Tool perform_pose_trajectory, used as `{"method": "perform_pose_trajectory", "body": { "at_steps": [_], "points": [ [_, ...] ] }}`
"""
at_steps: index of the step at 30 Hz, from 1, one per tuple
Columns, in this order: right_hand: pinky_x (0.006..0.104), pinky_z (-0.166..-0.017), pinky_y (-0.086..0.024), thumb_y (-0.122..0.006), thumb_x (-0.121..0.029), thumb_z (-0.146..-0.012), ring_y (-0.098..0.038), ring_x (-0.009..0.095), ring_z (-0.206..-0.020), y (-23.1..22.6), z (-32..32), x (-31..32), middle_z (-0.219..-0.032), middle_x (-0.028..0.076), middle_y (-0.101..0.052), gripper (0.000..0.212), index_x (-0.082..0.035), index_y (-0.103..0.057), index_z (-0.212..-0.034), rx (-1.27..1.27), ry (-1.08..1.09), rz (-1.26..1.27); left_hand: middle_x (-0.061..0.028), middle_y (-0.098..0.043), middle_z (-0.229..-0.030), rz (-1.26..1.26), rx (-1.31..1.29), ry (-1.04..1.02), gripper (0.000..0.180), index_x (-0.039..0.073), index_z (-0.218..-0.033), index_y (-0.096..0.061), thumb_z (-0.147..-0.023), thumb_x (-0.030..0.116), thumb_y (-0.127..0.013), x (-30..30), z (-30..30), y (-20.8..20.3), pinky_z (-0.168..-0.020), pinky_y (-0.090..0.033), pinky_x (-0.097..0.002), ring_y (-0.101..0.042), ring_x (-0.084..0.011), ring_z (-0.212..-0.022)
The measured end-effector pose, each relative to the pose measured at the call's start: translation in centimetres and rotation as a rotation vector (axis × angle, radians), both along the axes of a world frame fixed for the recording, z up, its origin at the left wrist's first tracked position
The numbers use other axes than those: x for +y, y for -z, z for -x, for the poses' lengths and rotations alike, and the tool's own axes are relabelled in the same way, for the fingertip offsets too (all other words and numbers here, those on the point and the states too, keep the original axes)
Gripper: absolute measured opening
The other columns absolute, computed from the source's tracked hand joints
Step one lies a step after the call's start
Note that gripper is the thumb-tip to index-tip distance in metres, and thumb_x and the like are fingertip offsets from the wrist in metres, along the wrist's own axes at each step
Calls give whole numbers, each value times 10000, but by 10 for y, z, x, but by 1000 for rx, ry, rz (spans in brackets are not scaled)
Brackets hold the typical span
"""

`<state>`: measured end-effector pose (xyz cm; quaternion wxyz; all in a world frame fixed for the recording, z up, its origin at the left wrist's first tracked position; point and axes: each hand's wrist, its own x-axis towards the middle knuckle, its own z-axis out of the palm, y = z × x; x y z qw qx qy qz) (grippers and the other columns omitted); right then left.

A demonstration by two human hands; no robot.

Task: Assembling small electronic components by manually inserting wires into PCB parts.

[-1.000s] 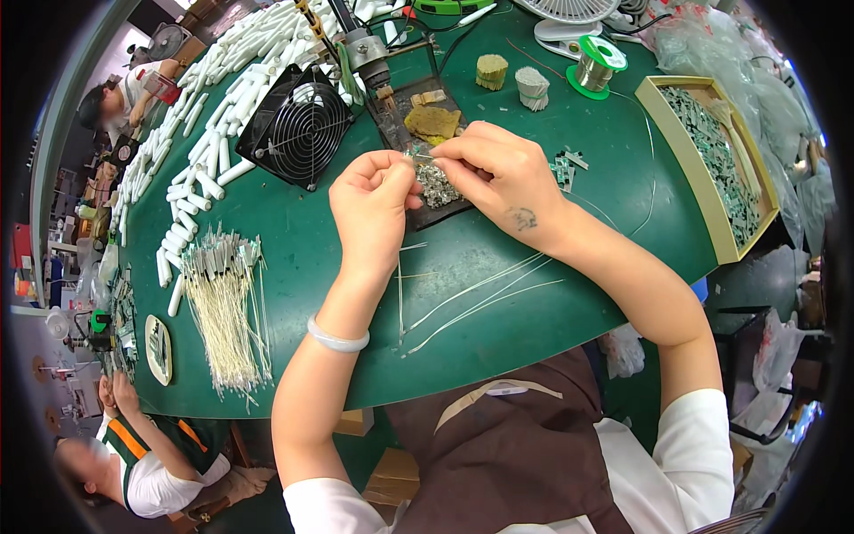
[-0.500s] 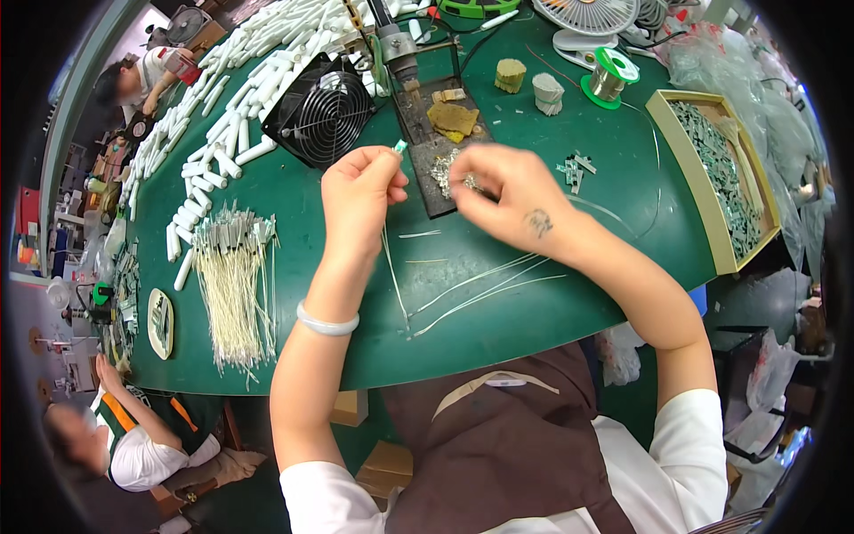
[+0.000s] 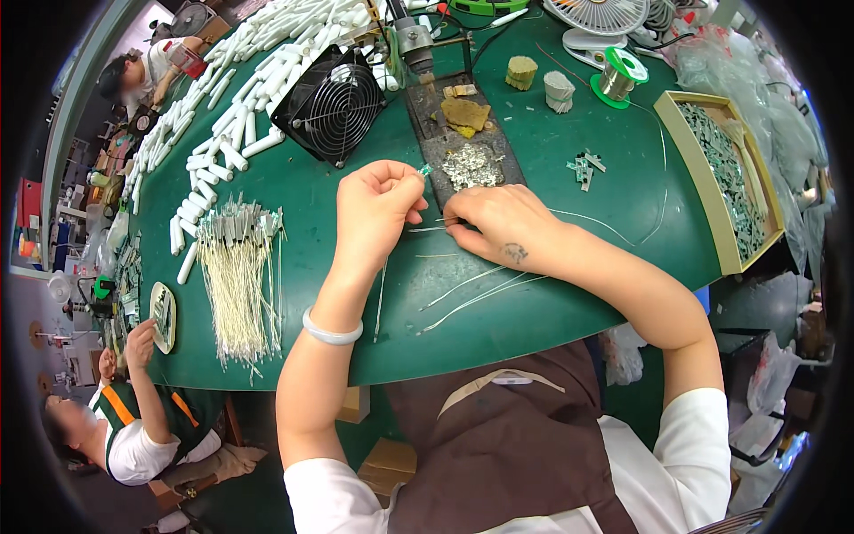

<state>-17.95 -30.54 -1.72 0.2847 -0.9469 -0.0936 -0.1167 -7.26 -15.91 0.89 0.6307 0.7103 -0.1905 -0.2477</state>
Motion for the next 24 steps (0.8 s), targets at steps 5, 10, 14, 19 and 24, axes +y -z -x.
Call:
{"method": "perform_pose_trajectory", "body": {
  "at_steps": [5,10,14,19,24],
  "points": [
    [429,-594,-493,-606,-142,-818,-624,324,-689,0,0,2,-771,113,-629,102,-45,-577,-827,36,-10,66,-43,-622,-669,5,-5,1,84,-46,-824,-618,-807,34,-599,1,0,1,-509,-462,-201,-576,-75,-569],
    [412,-592,-493,-604,-148,-830,-626,304,-707,-7,4,-6,-792,100,-627,104,-55,-567,-857,6,-58,80,-56,-648,-682,-28,-99,33,70,-42,-816,-627,-805,24,-606,7,1,8,-558,-490,-208,-618,-92,-612],
    [390,-591,-492,-614,-149,-826,-625,278,-716,-16,6,-15,-799,81,-617,110,-66,-562,-876,-137,4,79,-91,-675,-716,-51,-40,121,93,-51,-830,-632,-838,39,-610,9,6,5,-616,-519,-222,-652,-114,-663],
    [375,-572,-488,-637,-121,-804,-622,267,-693,-16,6,-19,-782,71,-605,118,-67,-566,-881,-241,31,54,-98,-677,-739,-78,-41,196,100,-53,-857,-628,-864,45,-611,9,14,1,-635,-529,-230,-654,-122,-676],
    [371,-558,-487,-643,-114,-798,-622,262,-682,-19,7,-20,-802,65,-609,125,-70,-564,-884,-238,40,58,-101,-677,-762,-7,28,238,96,-56,-890,-621,-875,39,-612,7,17,-2,-637,-530,-231,-655,-126,-694]
  ]
}}
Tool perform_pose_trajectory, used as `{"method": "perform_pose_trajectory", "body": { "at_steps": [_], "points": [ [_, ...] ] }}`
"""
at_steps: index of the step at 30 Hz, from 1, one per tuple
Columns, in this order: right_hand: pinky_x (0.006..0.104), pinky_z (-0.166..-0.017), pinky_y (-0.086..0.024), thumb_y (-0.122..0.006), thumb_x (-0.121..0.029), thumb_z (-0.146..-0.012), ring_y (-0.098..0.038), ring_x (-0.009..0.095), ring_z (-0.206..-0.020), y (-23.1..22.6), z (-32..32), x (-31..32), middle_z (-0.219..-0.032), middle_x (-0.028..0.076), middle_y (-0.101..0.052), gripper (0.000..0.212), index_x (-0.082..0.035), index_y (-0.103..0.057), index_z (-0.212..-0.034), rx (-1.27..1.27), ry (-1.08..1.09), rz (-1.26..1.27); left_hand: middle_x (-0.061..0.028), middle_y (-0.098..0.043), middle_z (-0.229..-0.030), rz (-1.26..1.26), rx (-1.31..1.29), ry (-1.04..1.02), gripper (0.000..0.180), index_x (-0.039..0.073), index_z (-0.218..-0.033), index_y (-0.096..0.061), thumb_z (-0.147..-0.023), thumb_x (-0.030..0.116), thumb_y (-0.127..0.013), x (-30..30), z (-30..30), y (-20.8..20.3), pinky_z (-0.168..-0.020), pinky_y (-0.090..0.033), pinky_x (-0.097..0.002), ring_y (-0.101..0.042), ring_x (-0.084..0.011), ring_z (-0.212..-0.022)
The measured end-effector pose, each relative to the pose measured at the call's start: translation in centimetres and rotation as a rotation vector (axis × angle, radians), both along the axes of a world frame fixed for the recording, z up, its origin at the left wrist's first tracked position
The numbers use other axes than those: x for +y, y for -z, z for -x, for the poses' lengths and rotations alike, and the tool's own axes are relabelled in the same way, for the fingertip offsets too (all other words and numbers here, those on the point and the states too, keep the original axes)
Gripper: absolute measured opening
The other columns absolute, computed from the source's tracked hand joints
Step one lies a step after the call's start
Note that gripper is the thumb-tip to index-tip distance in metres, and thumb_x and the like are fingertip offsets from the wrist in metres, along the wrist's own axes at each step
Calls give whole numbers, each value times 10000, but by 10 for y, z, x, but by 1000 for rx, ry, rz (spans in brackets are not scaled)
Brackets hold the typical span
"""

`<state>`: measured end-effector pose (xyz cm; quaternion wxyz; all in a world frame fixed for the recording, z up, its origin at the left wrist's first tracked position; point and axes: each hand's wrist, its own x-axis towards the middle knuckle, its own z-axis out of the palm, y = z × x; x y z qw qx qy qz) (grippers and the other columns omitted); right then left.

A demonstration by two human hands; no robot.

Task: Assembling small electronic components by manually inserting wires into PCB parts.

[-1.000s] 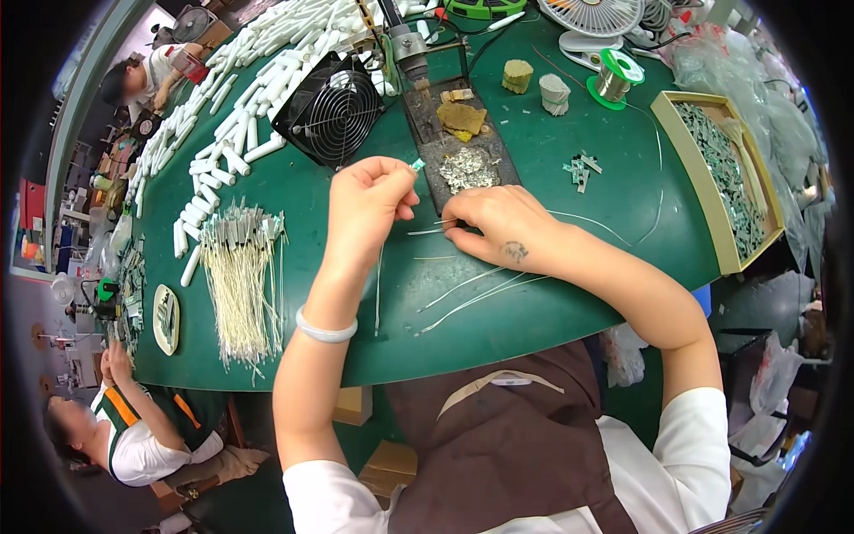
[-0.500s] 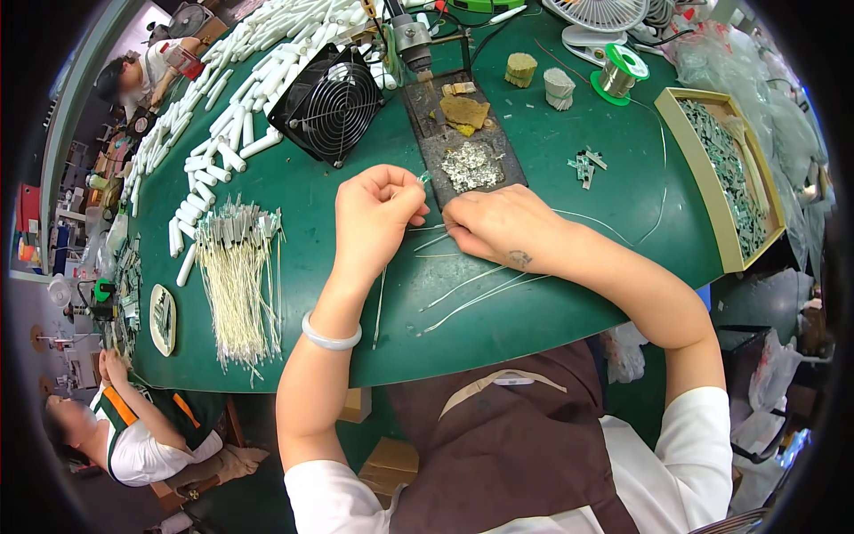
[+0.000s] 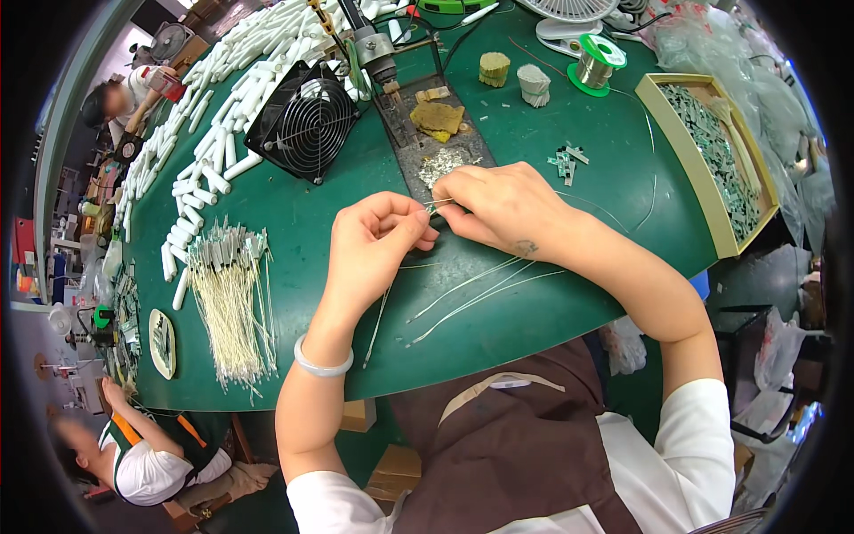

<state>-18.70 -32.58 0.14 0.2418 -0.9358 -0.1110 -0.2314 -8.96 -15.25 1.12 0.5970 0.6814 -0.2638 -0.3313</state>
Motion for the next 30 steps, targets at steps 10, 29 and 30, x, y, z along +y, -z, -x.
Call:
{"method": "perform_pose_trajectory", "body": {
  "at_steps": [10,29,30],
  "points": [
    [406,-576,-482,-601,-169,-839,-616,299,-647,-6,0,1,-777,104,-625,133,-54,-568,-898,92,38,-233,-82,-663,-734,13,-32,-49,91,-48,-879,-619,-872,43,-622,-2,4,6,-596,-516,-219,-641,-114,-651],
    [249,-486,-302,-597,-186,-895,-348,40,-554,-8,-2,0,-586,-35,-430,203,14,-632,-893,370,74,-650,-60,-641,-718,72,-92,-120,64,-37,-835,-614,-854,24,-607,-11,8,12,-575,-514,-211,-636,-104,-641],
    [247,-488,-309,-596,-185,-895,-352,41,-556,-8,-2,0,-589,-32,-437,205,17,-628,-883,359,79,-645,-60,-641,-718,73,-95,-120,64,-37,-835,-614,-854,24,-607,-12,8,11,-575,-514,-211,-636,-104,-641]
  ]
}}
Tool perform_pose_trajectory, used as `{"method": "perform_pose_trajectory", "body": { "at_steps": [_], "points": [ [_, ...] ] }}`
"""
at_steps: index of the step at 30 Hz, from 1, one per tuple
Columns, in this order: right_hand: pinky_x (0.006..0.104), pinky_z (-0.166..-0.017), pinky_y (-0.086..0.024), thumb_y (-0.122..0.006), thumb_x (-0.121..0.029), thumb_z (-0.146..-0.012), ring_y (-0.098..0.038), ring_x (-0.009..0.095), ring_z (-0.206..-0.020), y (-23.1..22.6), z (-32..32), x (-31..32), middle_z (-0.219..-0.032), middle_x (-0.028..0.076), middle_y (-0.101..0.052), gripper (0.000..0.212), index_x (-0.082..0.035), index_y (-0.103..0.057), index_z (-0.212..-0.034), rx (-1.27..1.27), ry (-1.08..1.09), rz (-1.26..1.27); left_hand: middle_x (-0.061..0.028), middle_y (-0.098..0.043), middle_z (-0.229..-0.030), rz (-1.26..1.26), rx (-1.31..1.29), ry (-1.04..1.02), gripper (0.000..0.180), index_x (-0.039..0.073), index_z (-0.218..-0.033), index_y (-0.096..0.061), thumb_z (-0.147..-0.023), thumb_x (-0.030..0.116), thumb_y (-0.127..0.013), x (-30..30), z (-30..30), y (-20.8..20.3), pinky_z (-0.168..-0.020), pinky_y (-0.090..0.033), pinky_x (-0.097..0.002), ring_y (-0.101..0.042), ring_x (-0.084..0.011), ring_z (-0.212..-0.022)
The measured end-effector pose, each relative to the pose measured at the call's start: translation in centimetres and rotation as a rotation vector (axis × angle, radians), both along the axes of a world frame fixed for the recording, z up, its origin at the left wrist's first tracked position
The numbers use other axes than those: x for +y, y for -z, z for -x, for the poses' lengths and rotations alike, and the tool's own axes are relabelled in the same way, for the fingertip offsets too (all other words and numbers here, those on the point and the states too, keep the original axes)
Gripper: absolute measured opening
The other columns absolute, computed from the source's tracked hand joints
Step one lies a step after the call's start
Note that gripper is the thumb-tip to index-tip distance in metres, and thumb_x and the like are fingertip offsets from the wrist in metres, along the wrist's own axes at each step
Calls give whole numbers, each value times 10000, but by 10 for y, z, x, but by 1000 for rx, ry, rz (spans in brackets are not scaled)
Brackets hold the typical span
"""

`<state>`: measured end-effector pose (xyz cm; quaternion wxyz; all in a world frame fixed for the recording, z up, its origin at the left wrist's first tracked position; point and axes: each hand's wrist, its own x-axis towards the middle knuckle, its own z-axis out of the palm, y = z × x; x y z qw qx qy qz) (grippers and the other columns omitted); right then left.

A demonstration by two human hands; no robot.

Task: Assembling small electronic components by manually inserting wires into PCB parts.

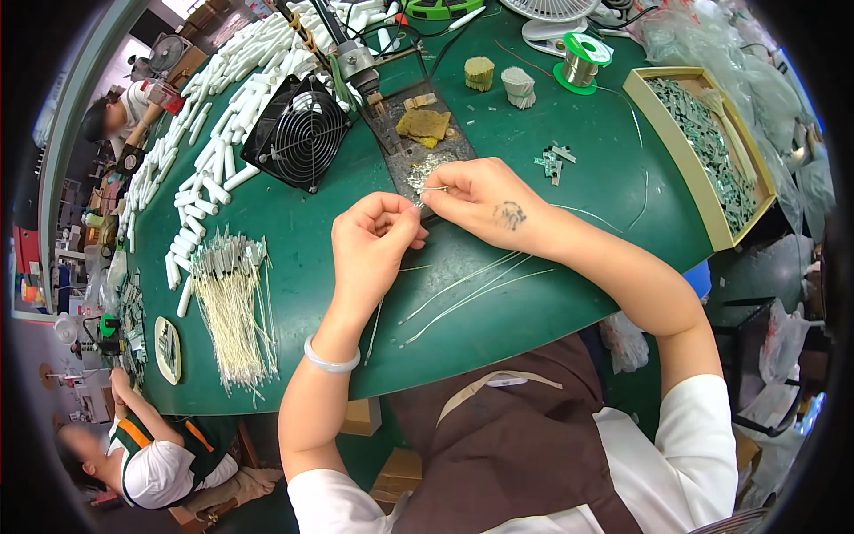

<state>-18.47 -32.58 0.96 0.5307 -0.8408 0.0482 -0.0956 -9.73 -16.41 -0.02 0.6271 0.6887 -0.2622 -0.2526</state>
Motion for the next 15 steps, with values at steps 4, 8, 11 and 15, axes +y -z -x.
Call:
{"method": "perform_pose_trajectory", "body": {
  "at_steps": [4,8,11,15],
  "points": [
    [351,-556,-444,-590,-261,-849,-586,234,-575,8,-7,0,-629,136,-592,269,3,-642,-850,-53,20,-3,-61,-633,-724,31,93,2,66,-34,-851,-603,-862,28,-583,-2,-5,0,-596,-519,-221,-632,-112,-653],
    [243,-517,-362,-596,-154,-883,-401,51,-570,7,-10,-3,-627,-6,-484,167,9,-562,-870,-152,71,-33,-63,-635,-720,36,69,-23,74,-29,-843,-602,-862,35,-570,-11,-14,-3,-594,-512,-222,-620,-110,-633],
    [237,-522,-368,-587,-132,-876,-425,67,-576,7,-14,-10,-652,3,-499,152,3,-519,-855,-207,125,-39,-63,-635,-707,37,49,-71,71,-30,-827,-608,-846,25,-568,-16,-20,-4,-575,-504,-216,-610,-106,-609],
    [236,-515,-377,-609,-98,-856,-435,64,-576,10,-17,-13,-670,9,-500,125,4,-536,-852,-231,106,58,-64,-635,-701,59,13,-121,70,-33,-822,-612,-833,18,-565,-24,-24,-6,-561,-502,-217,-603,-104,-593]
  ]
}}
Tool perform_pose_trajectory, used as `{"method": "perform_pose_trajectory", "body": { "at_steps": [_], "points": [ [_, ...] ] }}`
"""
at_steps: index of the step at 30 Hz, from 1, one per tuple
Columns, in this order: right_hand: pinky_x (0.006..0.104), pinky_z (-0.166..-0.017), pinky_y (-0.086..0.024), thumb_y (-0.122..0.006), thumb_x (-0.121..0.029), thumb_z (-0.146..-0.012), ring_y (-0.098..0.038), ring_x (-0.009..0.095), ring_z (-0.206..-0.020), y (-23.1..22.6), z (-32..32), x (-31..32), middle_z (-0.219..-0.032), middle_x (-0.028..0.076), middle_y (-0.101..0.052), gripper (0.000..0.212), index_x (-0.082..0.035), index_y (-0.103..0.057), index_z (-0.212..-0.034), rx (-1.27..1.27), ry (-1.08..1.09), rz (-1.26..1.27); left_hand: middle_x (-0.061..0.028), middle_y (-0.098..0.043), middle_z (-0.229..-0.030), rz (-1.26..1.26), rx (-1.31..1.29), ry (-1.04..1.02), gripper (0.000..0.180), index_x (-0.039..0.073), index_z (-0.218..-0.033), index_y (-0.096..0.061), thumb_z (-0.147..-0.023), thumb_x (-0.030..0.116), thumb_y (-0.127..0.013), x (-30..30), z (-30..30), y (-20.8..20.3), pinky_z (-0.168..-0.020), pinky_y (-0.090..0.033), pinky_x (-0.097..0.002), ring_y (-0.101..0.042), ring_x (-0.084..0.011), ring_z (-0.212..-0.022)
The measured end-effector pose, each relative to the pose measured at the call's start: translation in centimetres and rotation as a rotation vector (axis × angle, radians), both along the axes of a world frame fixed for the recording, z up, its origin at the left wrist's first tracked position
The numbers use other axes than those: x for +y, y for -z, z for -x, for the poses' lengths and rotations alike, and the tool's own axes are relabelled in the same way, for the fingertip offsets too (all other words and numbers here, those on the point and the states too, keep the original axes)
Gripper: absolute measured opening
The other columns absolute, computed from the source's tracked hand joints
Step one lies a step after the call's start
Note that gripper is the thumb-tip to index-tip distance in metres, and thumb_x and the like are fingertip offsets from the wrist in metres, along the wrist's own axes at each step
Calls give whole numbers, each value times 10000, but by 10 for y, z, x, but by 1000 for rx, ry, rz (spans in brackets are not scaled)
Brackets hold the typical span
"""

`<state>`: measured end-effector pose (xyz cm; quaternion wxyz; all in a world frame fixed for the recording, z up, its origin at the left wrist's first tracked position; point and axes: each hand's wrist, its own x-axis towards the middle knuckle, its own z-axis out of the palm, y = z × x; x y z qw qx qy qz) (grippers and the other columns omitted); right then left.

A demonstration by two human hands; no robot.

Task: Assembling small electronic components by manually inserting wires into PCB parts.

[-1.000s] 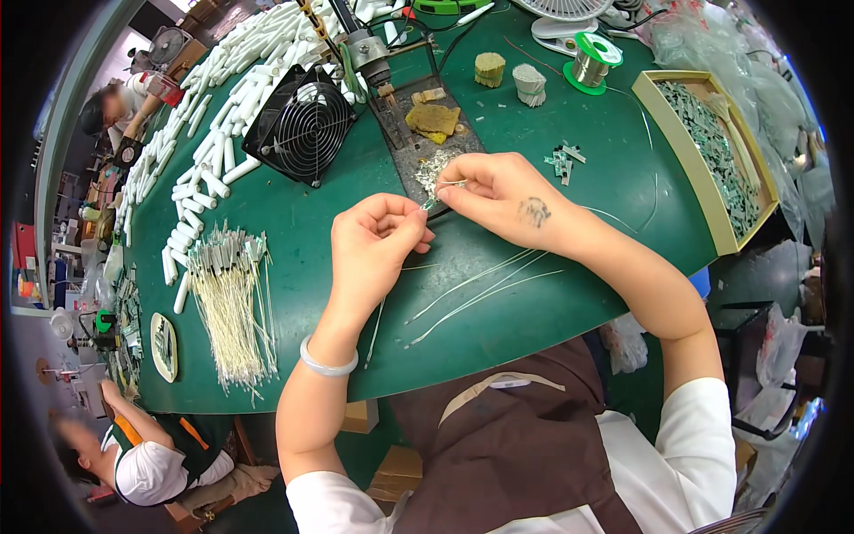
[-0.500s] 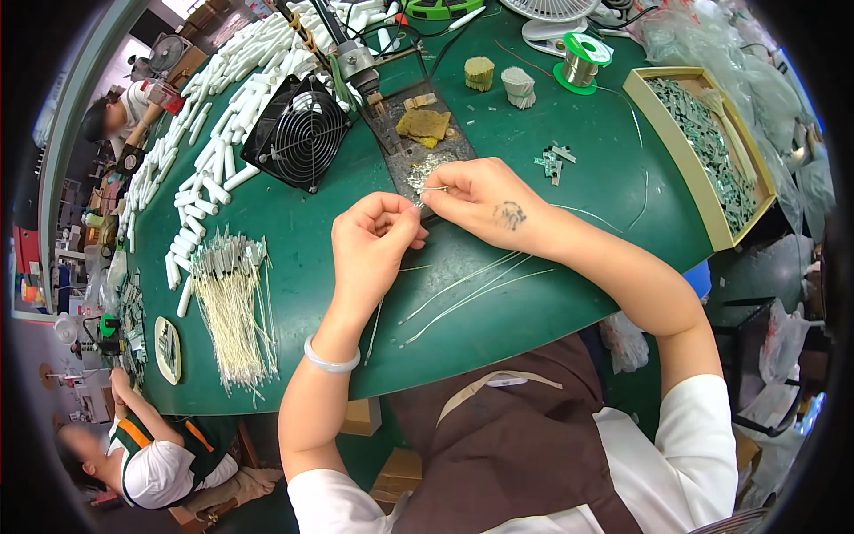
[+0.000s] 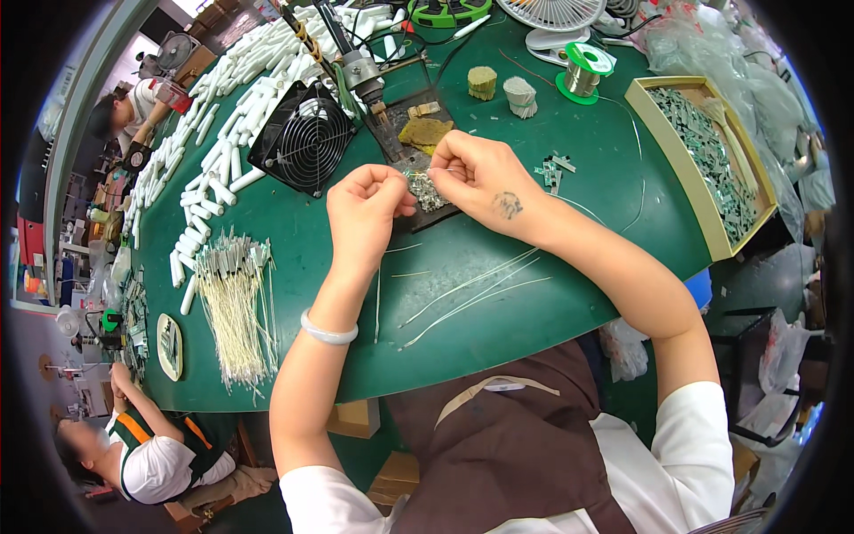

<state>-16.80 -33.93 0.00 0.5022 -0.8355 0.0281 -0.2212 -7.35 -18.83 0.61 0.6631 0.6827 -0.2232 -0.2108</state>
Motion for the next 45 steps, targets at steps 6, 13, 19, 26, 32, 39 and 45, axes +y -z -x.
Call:
{"method": "perform_pose_trajectory", "body": {
  "at_steps": [6,13,19,26,32,39,45],
  "points": [
    [225,-518,-391,-629,-79,-851,-453,66,-585,4,-2,-1,-684,13,-506,116,8,-553,-854,-139,34,59,-65,-635,-700,30,3,-32,69,-33,-827,-616,-829,18,-568,-7,0,0,-564,-498,-216,-600,-101,-592],
    [320,-558,-448,-633,-94,-835,-544,210,-593,-1,-1,1,-718,114,-560,128,3,-550,-848,-155,52,79,-63,-635,-701,74,3,-40,75,-31,-835,-619,-837,30,-574,-5,0,1,-561,-482,-210,-597,-100,-595],
    [318,-572,-450,-635,-100,-840,-553,213,-620,0,-2,3,-742,116,-563,129,0,-555,-854,-170,51,97,-61,-637,-720,84,0,-50,84,-32,-841,-622,-846,42,-583,-4,0,2,-574,-499,-222,-601,-101,-612],
    [319,-579,-453,-636,-104,-841,-555,211,-629,0,-2,4,-757,119,-563,132,0,-556,-859,-162,57,97,-53,-634,-733,80,7,-42,85,-35,-858,-620,-849,39,-578,-3,1,3,-585,-509,-229,-609,-102,-630],
    [317,-584,-457,-640,-107,-840,-561,207,-636,0,-1,3,-762,119,-569,137,1,-559,-864,-153,57,102,-55,-636,-728,103,9,-47,88,-30,-863,-620,-856,47,-581,-4,1,5,-583,-504,-226,-610,-104,-632],
    [296,-564,-444,-633,-107,-849,-545,175,-612,-4,1,3,-734,99,-563,134,4,-561,-870,-165,66,54,-58,-636,-707,93,14,-54,106,-15,-854,-621,-869,87,-596,0,1,6,-580,-484,-222,-597,-102,-612],
    [239,-526,-392,-592,-137,-903,-456,68,-582,-10,5,-4,-690,12,-545,150,6,-550,-896,-147,117,-162,-61,-636,-702,76,14,-74,113,-6,-852,-622,-865,105,-601,7,2,6,-567,-468,-225,-590,-111,-597]
  ]
}}
